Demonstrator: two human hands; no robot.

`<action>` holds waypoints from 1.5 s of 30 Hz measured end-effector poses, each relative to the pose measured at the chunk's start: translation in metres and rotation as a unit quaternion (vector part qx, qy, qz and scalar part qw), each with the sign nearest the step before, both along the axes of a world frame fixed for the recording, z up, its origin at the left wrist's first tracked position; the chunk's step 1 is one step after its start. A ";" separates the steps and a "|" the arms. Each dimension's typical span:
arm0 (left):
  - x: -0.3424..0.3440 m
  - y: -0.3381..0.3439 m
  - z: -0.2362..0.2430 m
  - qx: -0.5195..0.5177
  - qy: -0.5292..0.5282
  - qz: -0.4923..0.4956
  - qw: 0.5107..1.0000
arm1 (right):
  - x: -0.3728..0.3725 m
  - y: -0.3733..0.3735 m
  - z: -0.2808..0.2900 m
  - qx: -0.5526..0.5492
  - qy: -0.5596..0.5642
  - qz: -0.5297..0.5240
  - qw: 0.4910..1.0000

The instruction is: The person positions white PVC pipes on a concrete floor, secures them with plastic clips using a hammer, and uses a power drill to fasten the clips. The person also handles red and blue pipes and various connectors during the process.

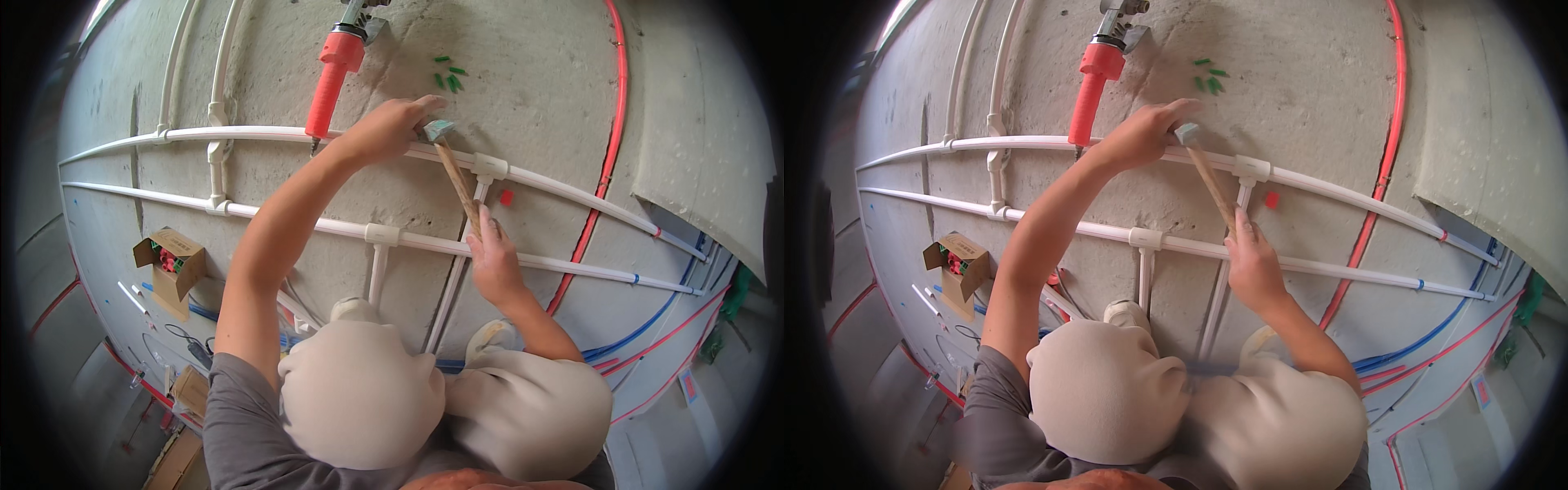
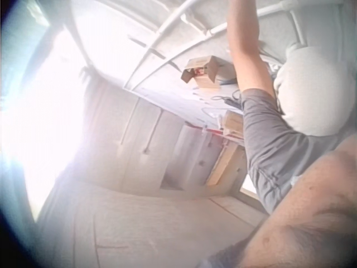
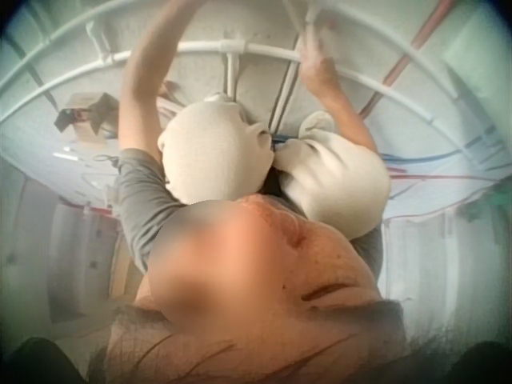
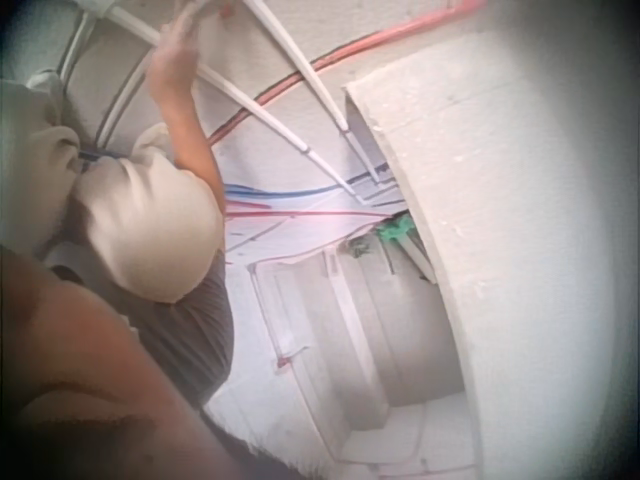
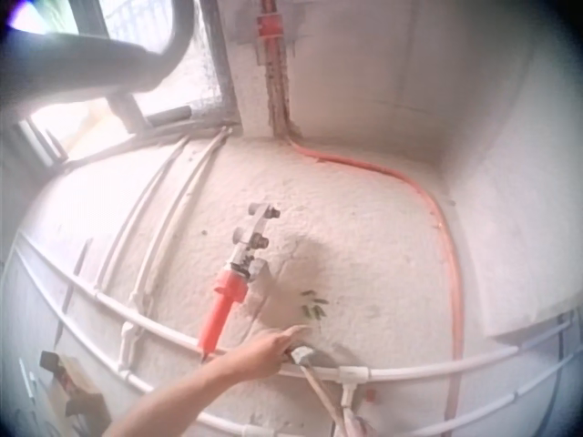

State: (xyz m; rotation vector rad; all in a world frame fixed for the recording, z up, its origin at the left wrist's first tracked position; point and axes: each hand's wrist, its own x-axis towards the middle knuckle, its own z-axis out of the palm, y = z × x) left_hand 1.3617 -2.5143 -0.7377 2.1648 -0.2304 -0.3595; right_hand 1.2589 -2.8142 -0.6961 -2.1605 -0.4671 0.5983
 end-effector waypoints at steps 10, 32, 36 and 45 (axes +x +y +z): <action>-0.047 -0.010 -0.019 0.091 -0.089 0.194 0.973 | 0.003 0.012 0.018 0.042 -0.078 -0.017 0.996; -0.060 -0.017 -0.058 0.114 -0.241 0.221 0.938 | 0.044 0.008 0.015 -0.047 -0.128 0.076 0.988; -0.060 -0.017 -0.066 0.173 -0.233 0.223 0.931 | 0.046 -0.004 0.008 -0.139 -0.068 0.096 0.983; -0.163 0.014 0.017 0.113 -0.364 0.234 0.894 | -0.052 -0.074 0.009 -0.041 -0.201 0.022 0.978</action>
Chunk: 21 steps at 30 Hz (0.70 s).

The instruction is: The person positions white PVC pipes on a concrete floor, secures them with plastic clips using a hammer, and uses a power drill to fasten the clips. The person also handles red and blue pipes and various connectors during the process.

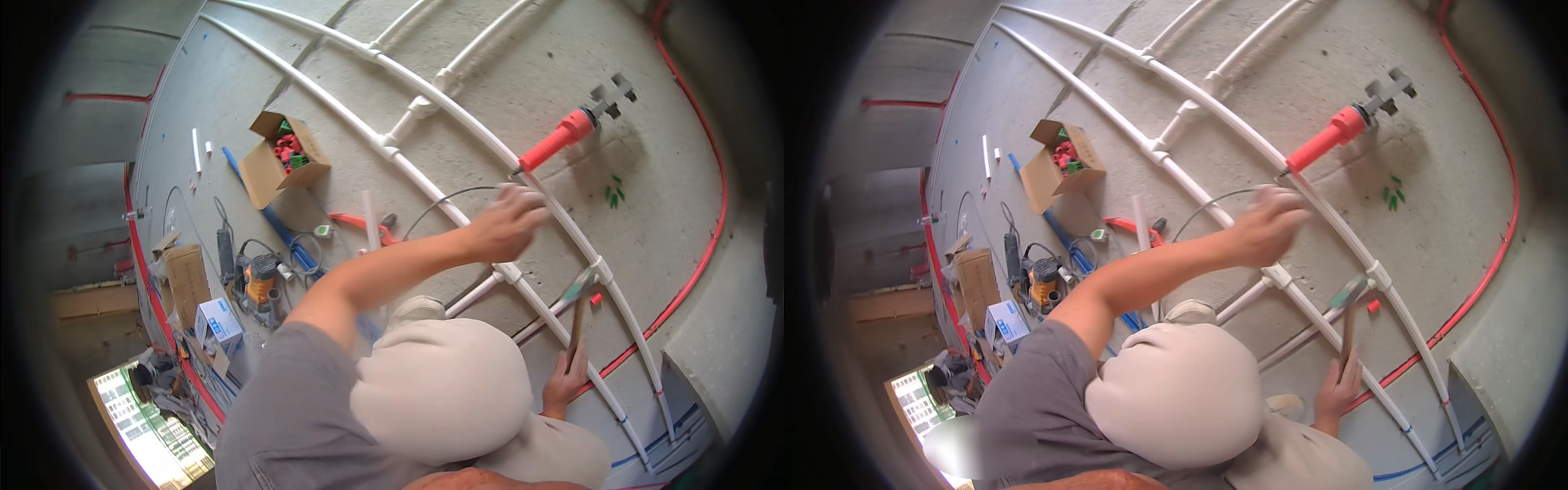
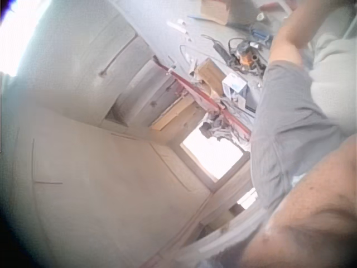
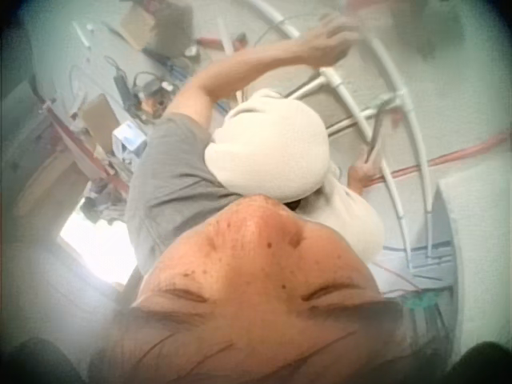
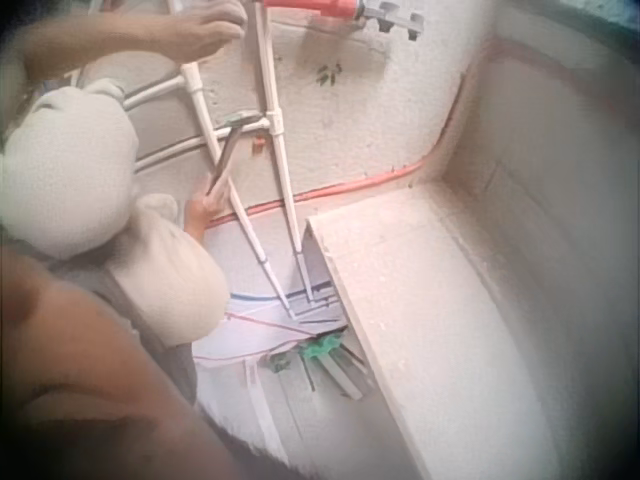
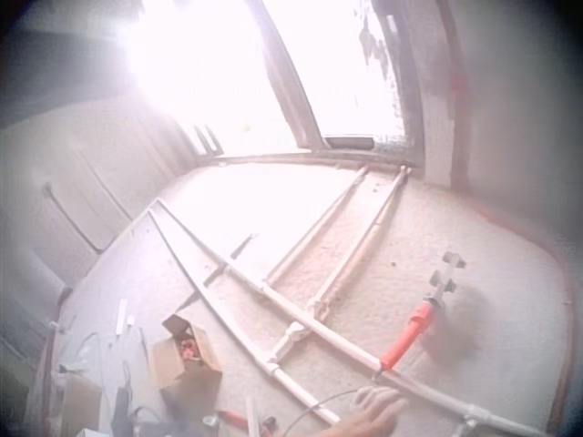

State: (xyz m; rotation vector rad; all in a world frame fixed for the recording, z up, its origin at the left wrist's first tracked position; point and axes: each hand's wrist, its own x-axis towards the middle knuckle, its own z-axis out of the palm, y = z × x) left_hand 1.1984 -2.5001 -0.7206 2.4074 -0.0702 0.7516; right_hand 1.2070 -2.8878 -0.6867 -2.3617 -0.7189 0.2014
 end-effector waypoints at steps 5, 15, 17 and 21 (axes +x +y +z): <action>-0.170 0.126 0.039 -0.055 0.124 0.277 0.951 | -0.050 -0.037 0.014 -0.191 0.088 0.071 0.975; -0.128 0.065 0.063 -0.140 0.117 0.098 0.978 | 0.093 0.035 -0.041 -0.073 -0.025 -0.046 0.996; -0.108 0.038 0.068 -0.203 0.174 -0.004 0.964 | 0.094 0.049 -0.037 -0.150 0.041 -0.071 0.985; -0.068 -0.022 0.086 -0.410 0.285 -0.109 0.860 | 0.057 0.082 0.007 0.271 0.346 -0.185 0.879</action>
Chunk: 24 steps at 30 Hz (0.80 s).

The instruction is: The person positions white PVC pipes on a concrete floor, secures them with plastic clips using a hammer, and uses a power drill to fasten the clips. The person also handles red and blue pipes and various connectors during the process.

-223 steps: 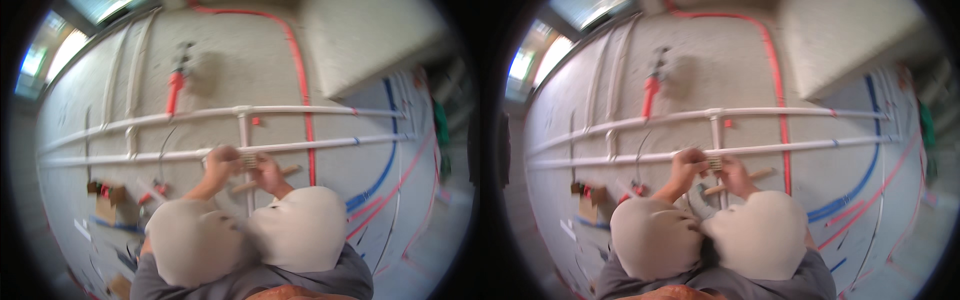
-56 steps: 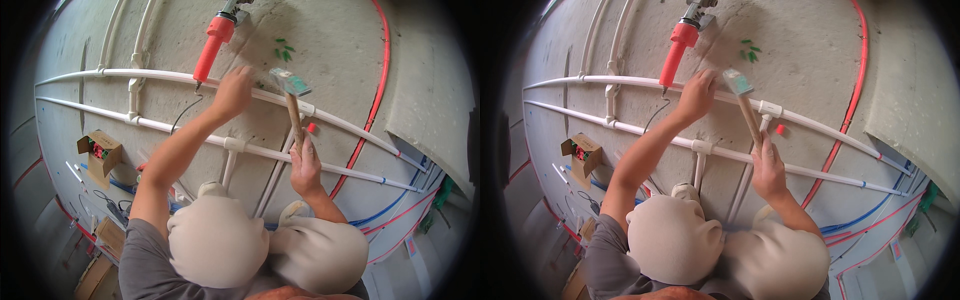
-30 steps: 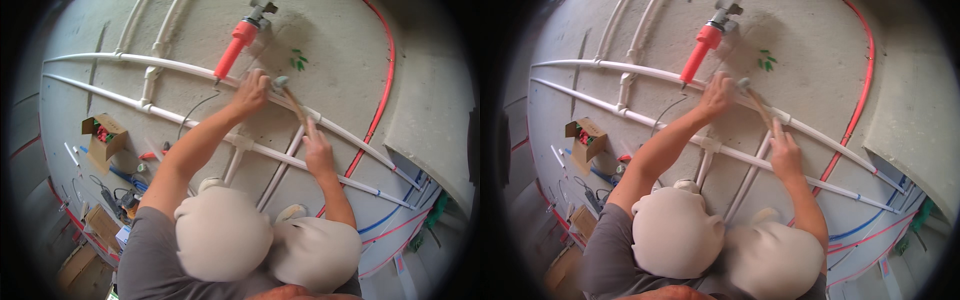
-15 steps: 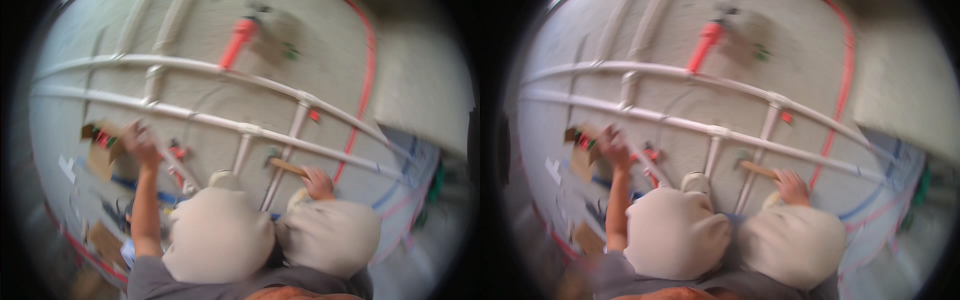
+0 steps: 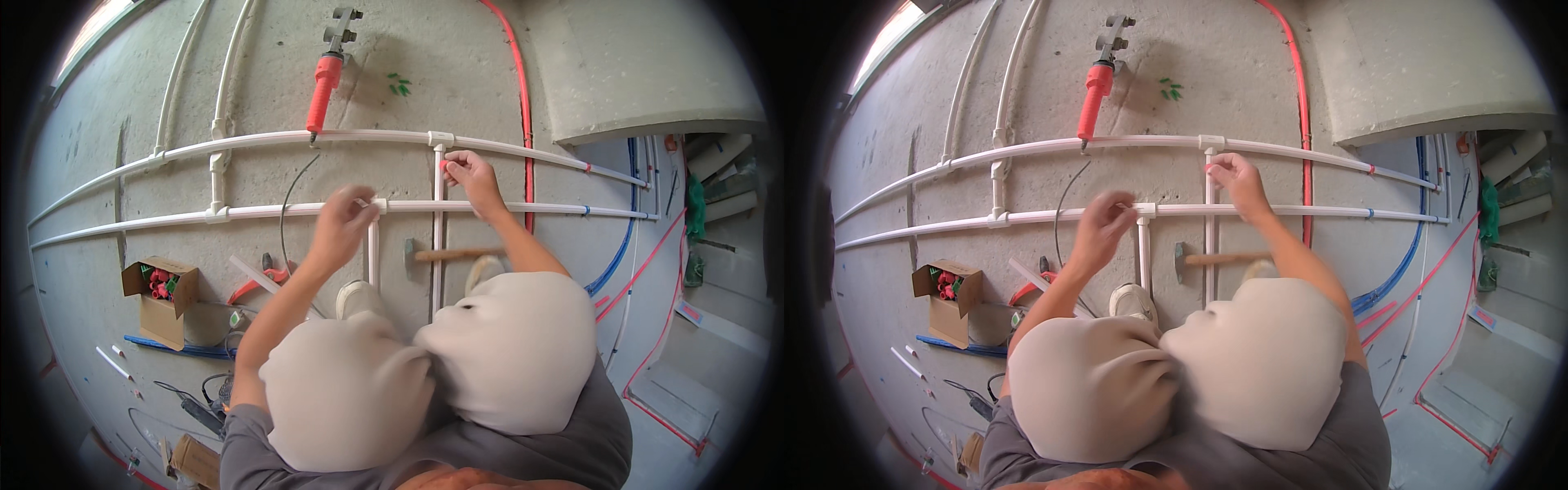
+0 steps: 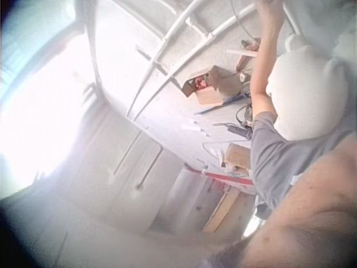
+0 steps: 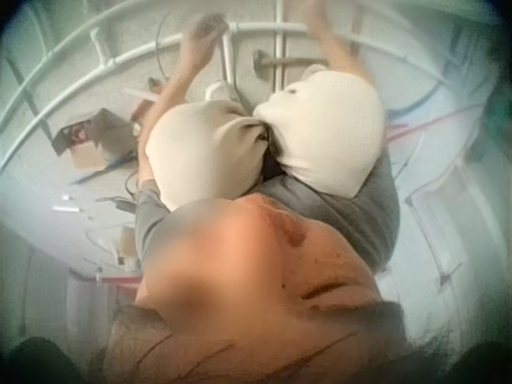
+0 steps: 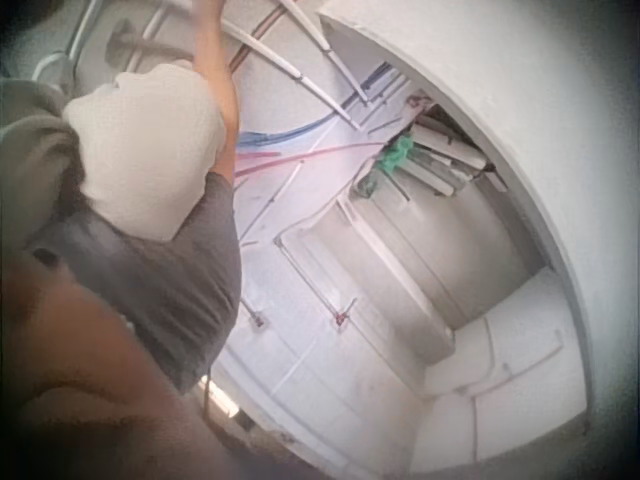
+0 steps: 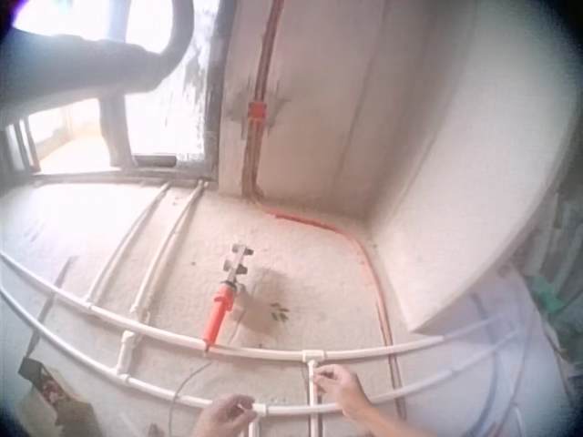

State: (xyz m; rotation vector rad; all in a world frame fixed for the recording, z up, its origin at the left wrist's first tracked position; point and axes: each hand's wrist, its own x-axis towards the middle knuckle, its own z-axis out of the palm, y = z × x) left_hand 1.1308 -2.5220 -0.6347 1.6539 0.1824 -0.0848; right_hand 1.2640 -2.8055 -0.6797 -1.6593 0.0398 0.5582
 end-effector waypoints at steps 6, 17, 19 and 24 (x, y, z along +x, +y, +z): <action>0.026 -0.062 0.024 -0.303 -0.003 0.061 0.951 | -0.047 0.045 0.090 0.238 0.066 0.051 0.968; -0.002 -0.051 0.043 -0.194 -0.126 0.099 0.968 | -0.037 0.054 0.113 0.272 0.256 0.151 0.915; -0.003 -0.048 0.048 -0.153 -0.109 0.106 0.977 | -0.038 0.058 0.109 0.227 0.250 0.161 0.927; -0.001 -0.053 0.064 -0.231 0.093 0.132 0.959 | -0.043 0.053 0.096 0.012 -0.406 0.240 0.882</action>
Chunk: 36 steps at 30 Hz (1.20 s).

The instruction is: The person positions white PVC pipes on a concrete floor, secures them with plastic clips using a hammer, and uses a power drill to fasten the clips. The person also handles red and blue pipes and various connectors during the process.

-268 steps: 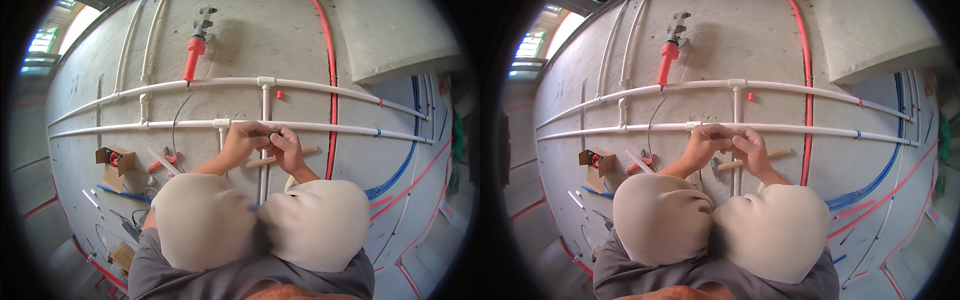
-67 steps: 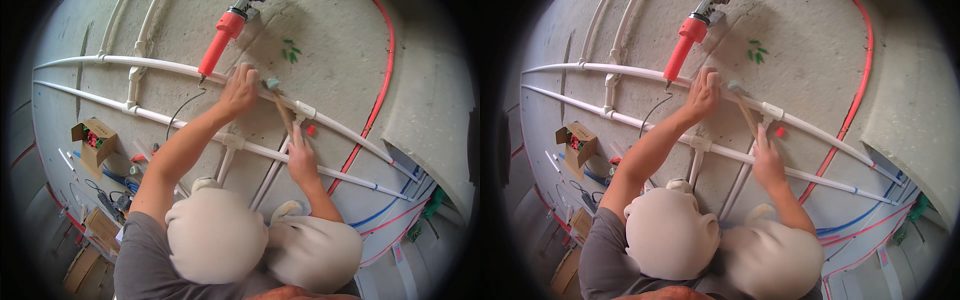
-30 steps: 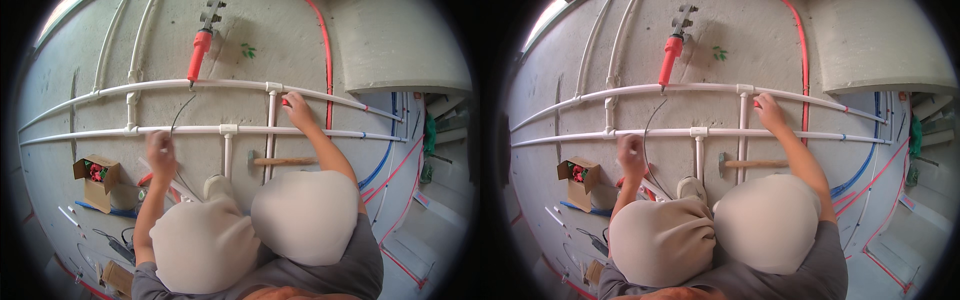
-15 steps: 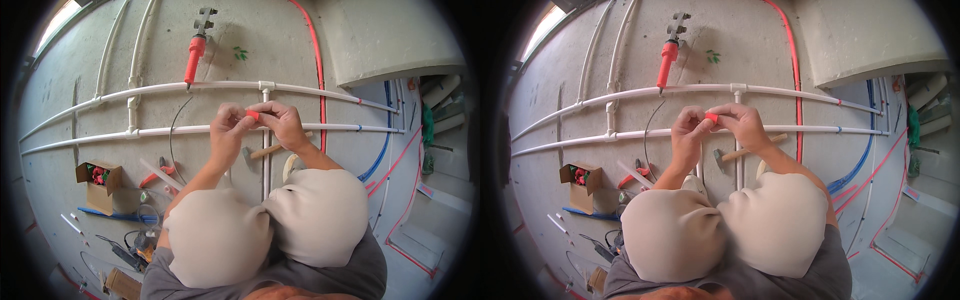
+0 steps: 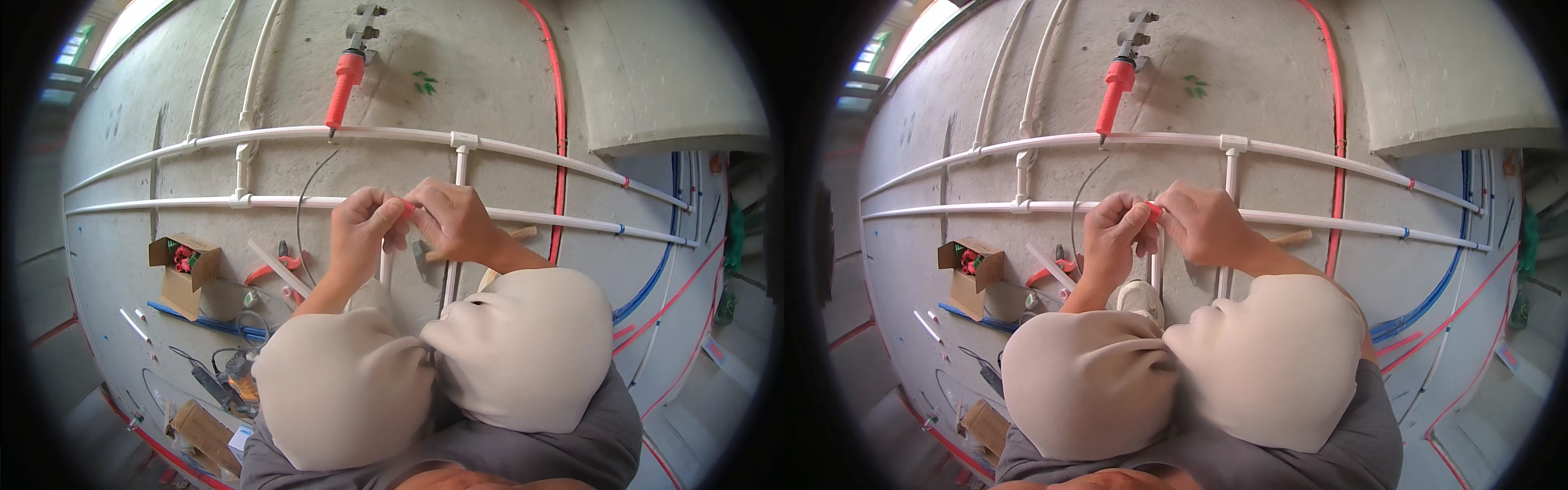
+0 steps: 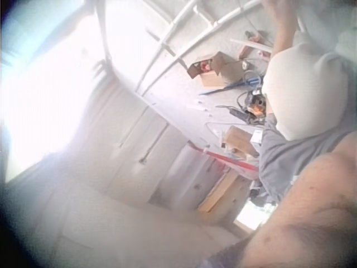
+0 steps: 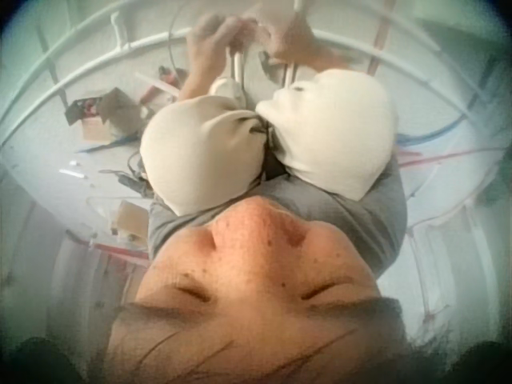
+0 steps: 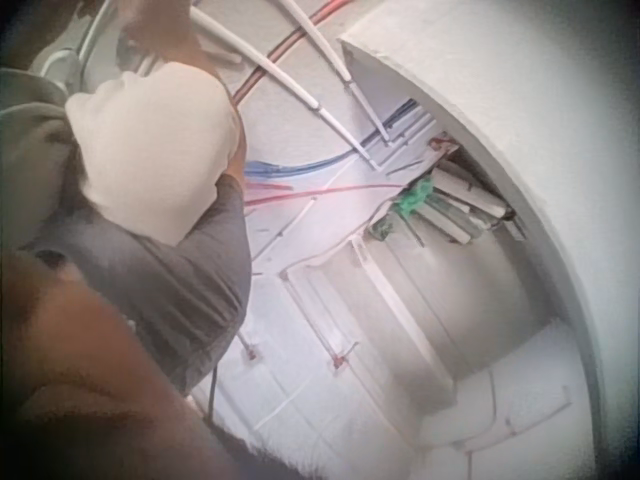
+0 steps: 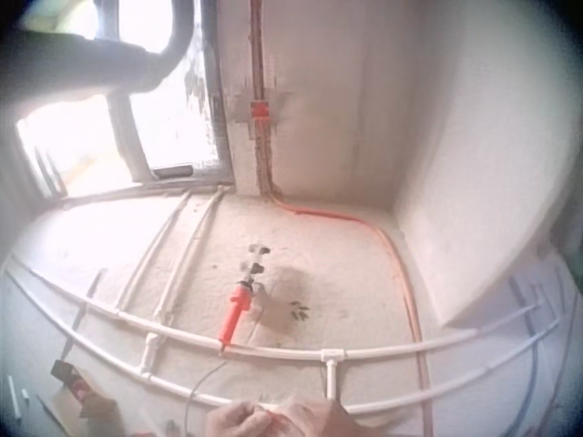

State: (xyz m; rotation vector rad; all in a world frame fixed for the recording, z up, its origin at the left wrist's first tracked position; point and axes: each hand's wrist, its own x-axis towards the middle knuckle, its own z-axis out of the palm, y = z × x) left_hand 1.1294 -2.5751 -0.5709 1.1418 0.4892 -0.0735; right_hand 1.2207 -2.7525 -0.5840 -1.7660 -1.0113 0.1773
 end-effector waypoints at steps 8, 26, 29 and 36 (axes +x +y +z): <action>0.003 -0.051 -0.002 0.044 -0.152 0.024 0.987 | -0.001 -0.028 0.000 0.126 0.092 -0.044 0.987; 0.102 0.020 -0.122 0.455 -0.279 -0.052 0.844 | 0.072 0.018 -0.096 0.016 0.331 -0.113 0.937; 0.119 0.030 -0.135 0.416 -0.276 -0.069 0.864 | 0.092 0.036 -0.117 0.087 0.436 -0.144 0.884; 0.144 0.041 -0.180 0.552 -0.243 -0.090 0.792 | 0.107 0.051 -0.145 -0.100 0.330 -0.265 0.901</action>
